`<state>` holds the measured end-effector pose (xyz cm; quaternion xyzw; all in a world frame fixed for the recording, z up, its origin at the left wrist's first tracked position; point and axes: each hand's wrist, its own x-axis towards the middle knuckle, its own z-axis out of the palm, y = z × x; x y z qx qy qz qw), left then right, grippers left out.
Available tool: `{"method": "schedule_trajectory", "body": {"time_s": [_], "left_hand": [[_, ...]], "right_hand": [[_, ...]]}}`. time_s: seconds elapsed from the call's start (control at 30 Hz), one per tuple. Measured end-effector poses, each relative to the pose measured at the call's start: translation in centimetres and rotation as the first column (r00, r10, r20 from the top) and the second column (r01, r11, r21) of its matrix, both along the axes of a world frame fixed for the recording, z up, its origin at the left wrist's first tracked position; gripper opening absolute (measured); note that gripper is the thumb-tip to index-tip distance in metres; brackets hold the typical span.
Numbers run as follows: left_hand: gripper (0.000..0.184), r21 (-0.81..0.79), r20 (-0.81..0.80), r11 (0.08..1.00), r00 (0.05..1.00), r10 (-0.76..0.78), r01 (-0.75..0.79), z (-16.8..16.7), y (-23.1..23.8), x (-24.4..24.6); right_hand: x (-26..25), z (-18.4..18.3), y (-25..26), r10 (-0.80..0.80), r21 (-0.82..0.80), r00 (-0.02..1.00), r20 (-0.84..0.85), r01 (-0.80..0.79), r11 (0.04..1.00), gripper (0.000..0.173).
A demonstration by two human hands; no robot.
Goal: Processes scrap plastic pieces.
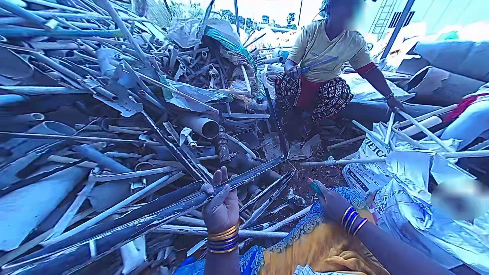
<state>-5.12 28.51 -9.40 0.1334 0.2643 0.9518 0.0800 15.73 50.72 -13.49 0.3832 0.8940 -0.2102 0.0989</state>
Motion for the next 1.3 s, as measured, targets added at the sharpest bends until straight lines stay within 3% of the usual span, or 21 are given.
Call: {"method": "schedule_trajectory", "body": {"time_s": [0.07, 0.13, 0.23, 0.33, 0.47, 0.63, 0.77, 0.87, 0.93, 1.03, 1.2, 1.3], "left_hand": [[0.040, 0.017, 0.071, 1.000, 0.997, 0.022, -0.023, 0.3, -0.3, -0.1], [0.041, 0.015, 0.041, 0.999, 0.998, 0.039, -0.040, 0.3, -1.2, -0.6], [0.035, 0.026, -0.075, 0.999, 0.997, -0.036, 0.038, 0.2, -2.5, -1.6], [0.026, 0.086, -0.229, 0.985, 0.965, -0.128, 0.152, -0.6, -3.1, -2.4], [0.023, 0.121, -0.397, 0.973, 0.908, -0.134, 0.196, -0.5, -3.5, -2.7], [0.022, 0.154, -0.483, 0.961, 0.866, -0.129, 0.229, -0.1, -4.7, -3.6], [0.025, 0.099, -0.549, 0.956, 0.817, -0.178, 0.275, 0.0, -6.0, -4.6], [0.021, 0.031, -0.632, 0.963, 0.751, -0.190, 0.269, -1.2, -5.7, -5.3], [0.022, 0.010, -0.665, 0.965, 0.723, -0.188, 0.260, -2.0, -4.3, -5.0], [0.022, -0.029, -0.679, 0.943, 0.686, -0.262, 0.331, -3.0, -1.8, -3.5], [0.021, -0.012, -0.645, 0.848, 0.643, -0.411, 0.530, -4.2, 1.6, 0.1], [0.018, 0.002, -0.630, 0.828, 0.643, -0.435, 0.561, -4.5, 2.3, 1.0]], "right_hand": [[0.4, 0.9, 0.0, 0.080, 0.056, 0.996, 0.033, -0.081, 0.995, 0.060], [0.4, 2.0, 1.1, 0.114, 0.117, 0.993, 0.030, -0.117, 0.986, 0.060], [0.4, 3.3, 3.1, 0.061, 0.200, 0.986, -0.157, -0.029, 0.979, 0.058], [0.7, 4.2, 3.3, 0.035, 0.112, 0.985, -0.169, -0.016, 0.994, 0.059], [1.0, 3.3, 1.6, 0.209, -0.043, 0.969, 0.130, -0.205, 0.978, 0.060], [0.9, 3.3, 1.4, 0.188, -0.057, 0.982, 0.032, -0.186, 0.981, 0.061], [1.1, 1.8, -0.1, 0.286, -0.175, 0.957, 0.038, -0.275, 0.945, 0.058], [0.7, 2.0, -1.1, 0.253, -0.222, 0.938, -0.235, -0.305, 0.926, 0.049], [0.0, 2.6, -2.5, 0.143, -0.248, 0.867, -0.477, -0.289, 0.925, 0.040], [-1.9, 3.6, -5.1, 0.046, -0.268, 0.725, -0.687, -0.312, 0.912, 0.028], [-5.4, 2.8, -7.2, 0.229, -0.019, 0.522, -0.821, -0.425, 0.905, 0.036], [-6.0, 2.4, -6.9, 0.274, -0.043, 0.589, -0.760, -0.466, 0.884, 0.038]]}}
